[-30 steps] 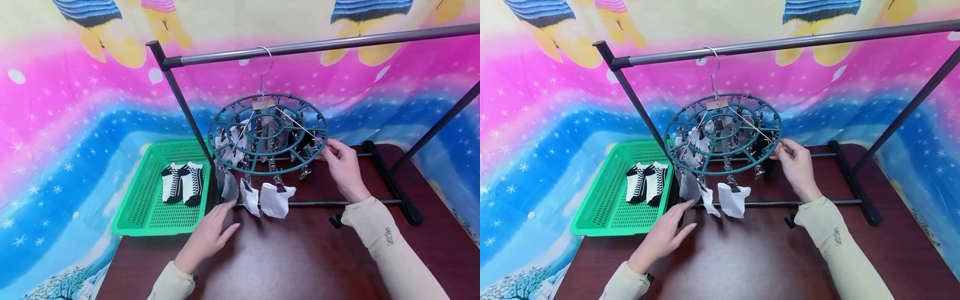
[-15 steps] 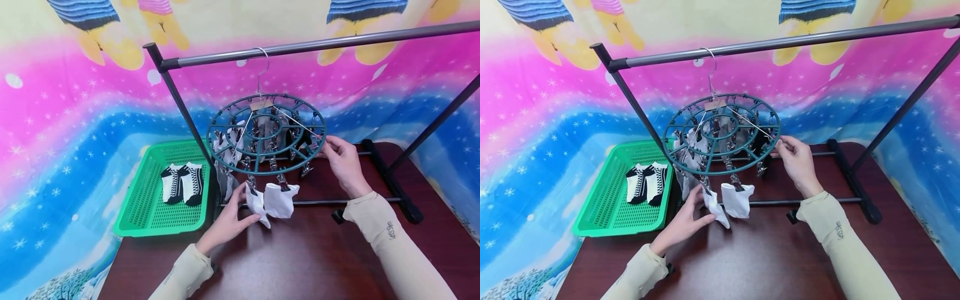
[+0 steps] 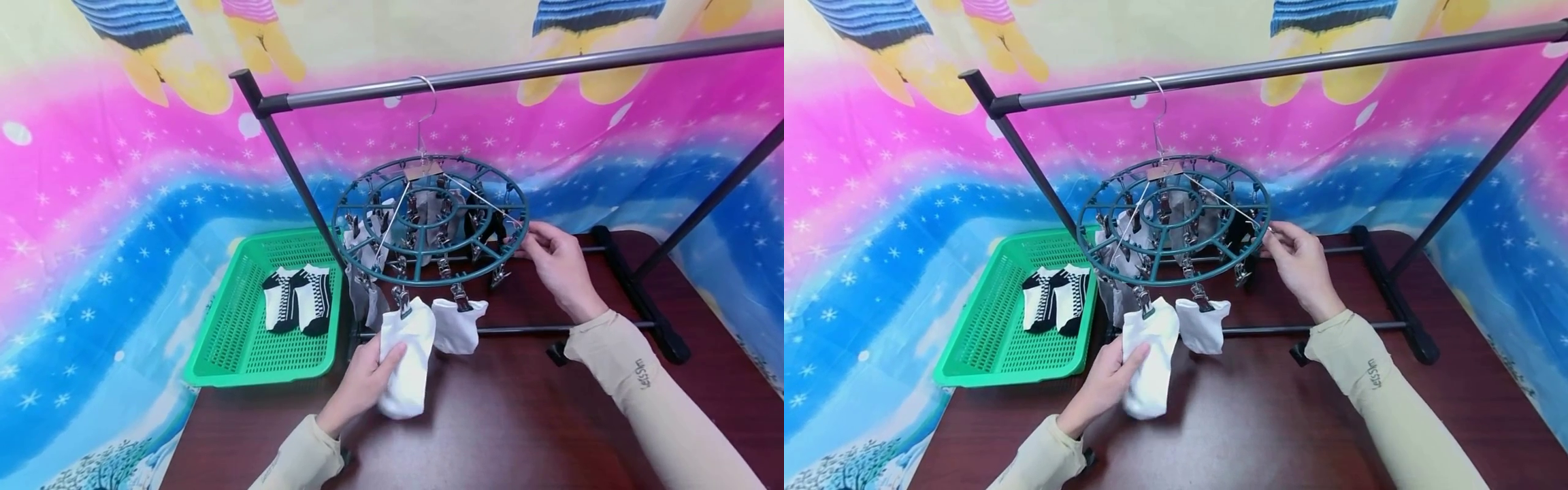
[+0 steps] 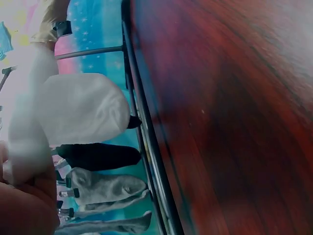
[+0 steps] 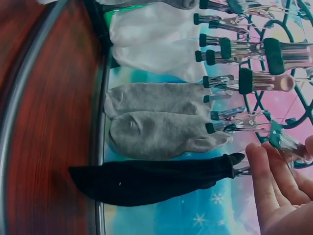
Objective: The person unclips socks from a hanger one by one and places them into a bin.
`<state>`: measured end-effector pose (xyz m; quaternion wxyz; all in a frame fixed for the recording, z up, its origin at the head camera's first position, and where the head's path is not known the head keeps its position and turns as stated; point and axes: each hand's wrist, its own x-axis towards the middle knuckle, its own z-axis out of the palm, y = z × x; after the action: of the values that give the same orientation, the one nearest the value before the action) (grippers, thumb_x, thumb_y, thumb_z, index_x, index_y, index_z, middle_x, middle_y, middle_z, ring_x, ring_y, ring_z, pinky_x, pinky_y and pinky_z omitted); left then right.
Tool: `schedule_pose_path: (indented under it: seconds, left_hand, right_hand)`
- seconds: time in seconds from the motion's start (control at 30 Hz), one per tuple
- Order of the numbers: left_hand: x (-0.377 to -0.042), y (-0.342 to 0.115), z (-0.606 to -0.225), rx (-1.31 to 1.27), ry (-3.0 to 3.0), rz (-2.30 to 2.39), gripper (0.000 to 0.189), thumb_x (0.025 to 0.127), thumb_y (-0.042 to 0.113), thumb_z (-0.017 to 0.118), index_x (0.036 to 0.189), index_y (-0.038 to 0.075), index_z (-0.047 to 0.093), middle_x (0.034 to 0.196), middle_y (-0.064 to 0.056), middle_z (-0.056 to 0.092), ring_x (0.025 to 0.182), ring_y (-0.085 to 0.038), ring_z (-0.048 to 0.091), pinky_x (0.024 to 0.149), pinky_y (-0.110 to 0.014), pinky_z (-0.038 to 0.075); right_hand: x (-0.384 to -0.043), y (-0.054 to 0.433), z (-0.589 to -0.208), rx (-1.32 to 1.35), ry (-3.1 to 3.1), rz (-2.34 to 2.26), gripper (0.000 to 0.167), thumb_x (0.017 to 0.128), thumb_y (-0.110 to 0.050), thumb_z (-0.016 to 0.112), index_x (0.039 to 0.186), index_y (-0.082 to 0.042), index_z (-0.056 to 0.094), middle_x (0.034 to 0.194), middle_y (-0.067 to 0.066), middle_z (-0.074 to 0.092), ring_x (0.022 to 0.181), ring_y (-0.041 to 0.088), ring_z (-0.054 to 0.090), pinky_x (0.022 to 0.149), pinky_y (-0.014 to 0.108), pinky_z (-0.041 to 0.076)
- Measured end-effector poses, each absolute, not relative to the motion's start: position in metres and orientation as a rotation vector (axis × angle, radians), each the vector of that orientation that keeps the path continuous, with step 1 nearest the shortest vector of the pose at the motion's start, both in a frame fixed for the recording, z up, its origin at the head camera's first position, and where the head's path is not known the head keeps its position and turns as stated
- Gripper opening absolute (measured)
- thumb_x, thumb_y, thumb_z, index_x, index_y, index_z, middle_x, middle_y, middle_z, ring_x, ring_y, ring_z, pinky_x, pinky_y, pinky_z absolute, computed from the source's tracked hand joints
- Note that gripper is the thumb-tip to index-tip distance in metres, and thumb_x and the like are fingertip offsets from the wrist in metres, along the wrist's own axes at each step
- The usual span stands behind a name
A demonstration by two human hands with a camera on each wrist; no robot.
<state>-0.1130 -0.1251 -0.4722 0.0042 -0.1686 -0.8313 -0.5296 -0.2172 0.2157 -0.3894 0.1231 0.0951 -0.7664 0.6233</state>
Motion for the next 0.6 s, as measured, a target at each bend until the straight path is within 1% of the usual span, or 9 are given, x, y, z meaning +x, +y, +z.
schedule_pose_path:
  seconds: [0.13, 0.2, 0.3, 0.43, 0.5, 0.57, 0.6]
  left_hand:
    - [-0.106, -0.128, -0.471, -0.507, -2.591, -1.548, 0.022, 0.104, 0.024, 0.064, 0.117, 0.007, 0.069, 0.094, -0.007, 0.077, 0.076, -0.009, 0.067, 0.069, -0.027, 0.056]
    - [-0.104, -0.13, -0.47, -0.512, -2.573, -1.509, 0.022, 0.103, 0.022, 0.065, 0.118, 0.007, 0.069, 0.095, -0.007, 0.078, 0.077, -0.009, 0.068, 0.069, -0.027, 0.057]
    - [-0.101, -0.132, -0.469, -0.536, -2.542, -1.433, 0.02, 0.101, 0.018, 0.066, 0.117, 0.006, 0.069, 0.093, -0.007, 0.078, 0.075, -0.008, 0.069, 0.068, -0.028, 0.057]
    - [-0.099, -0.134, -0.468, -0.579, -2.51, -1.355, 0.018, 0.101, 0.017, 0.067, 0.116, 0.007, 0.068, 0.089, -0.006, 0.078, 0.074, -0.006, 0.068, 0.065, -0.027, 0.057]
    - [-0.099, -0.135, -0.468, -0.602, -2.496, -1.329, 0.016, 0.101, 0.016, 0.067, 0.114, 0.007, 0.068, 0.088, -0.006, 0.078, 0.073, -0.005, 0.068, 0.065, -0.026, 0.057]
    - [-0.098, -0.135, -0.467, -0.62, -2.486, -1.313, 0.014, 0.1, 0.016, 0.067, 0.112, 0.007, 0.068, 0.087, -0.006, 0.078, 0.073, -0.005, 0.068, 0.064, -0.025, 0.056]
    - [-0.098, -0.136, -0.467, -0.627, -2.484, -1.306, 0.013, 0.1, 0.015, 0.067, 0.111, 0.007, 0.068, 0.087, -0.006, 0.078, 0.073, -0.005, 0.068, 0.063, -0.024, 0.056]
  right_hand:
    - [-0.216, 0.217, -0.39, 0.278, -2.301, 1.766, 0.039, 0.107, -0.018, 0.057, 0.139, 0.004, 0.06, 0.1, -0.019, 0.074, 0.093, -0.001, 0.072, 0.085, 0.016, 0.057]
    - [-0.213, 0.216, -0.39, 0.281, -2.317, 1.749, 0.039, 0.107, -0.02, 0.059, 0.139, 0.002, 0.061, 0.1, -0.019, 0.074, 0.092, -0.001, 0.072, 0.085, 0.017, 0.057]
    - [-0.208, 0.216, -0.388, 0.282, -2.347, 1.653, 0.037, 0.105, -0.023, 0.062, 0.136, -0.003, 0.065, 0.1, -0.019, 0.073, 0.092, -0.001, 0.07, 0.085, 0.014, 0.054]
    - [-0.199, 0.215, -0.379, 0.259, -2.33, 1.517, 0.038, 0.104, -0.025, 0.065, 0.138, -0.008, 0.065, 0.11, -0.015, 0.07, 0.1, -0.004, 0.065, 0.087, 0.01, 0.048]
    - [-0.193, 0.213, -0.374, 0.244, -2.248, 1.476, 0.038, 0.104, -0.021, 0.064, 0.141, -0.01, 0.064, 0.116, -0.014, 0.068, 0.104, -0.004, 0.063, 0.089, 0.011, 0.046]
    - [-0.183, 0.205, -0.366, 0.233, -2.101, 1.422, 0.035, 0.103, -0.014, 0.064, 0.137, -0.007, 0.066, 0.115, -0.014, 0.066, 0.104, -0.004, 0.06, 0.09, 0.012, 0.044]
    - [-0.177, 0.199, -0.361, 0.228, -2.013, 1.397, 0.032, 0.103, -0.01, 0.063, 0.134, -0.004, 0.067, 0.112, -0.016, 0.064, 0.103, -0.004, 0.059, 0.087, 0.014, 0.043]
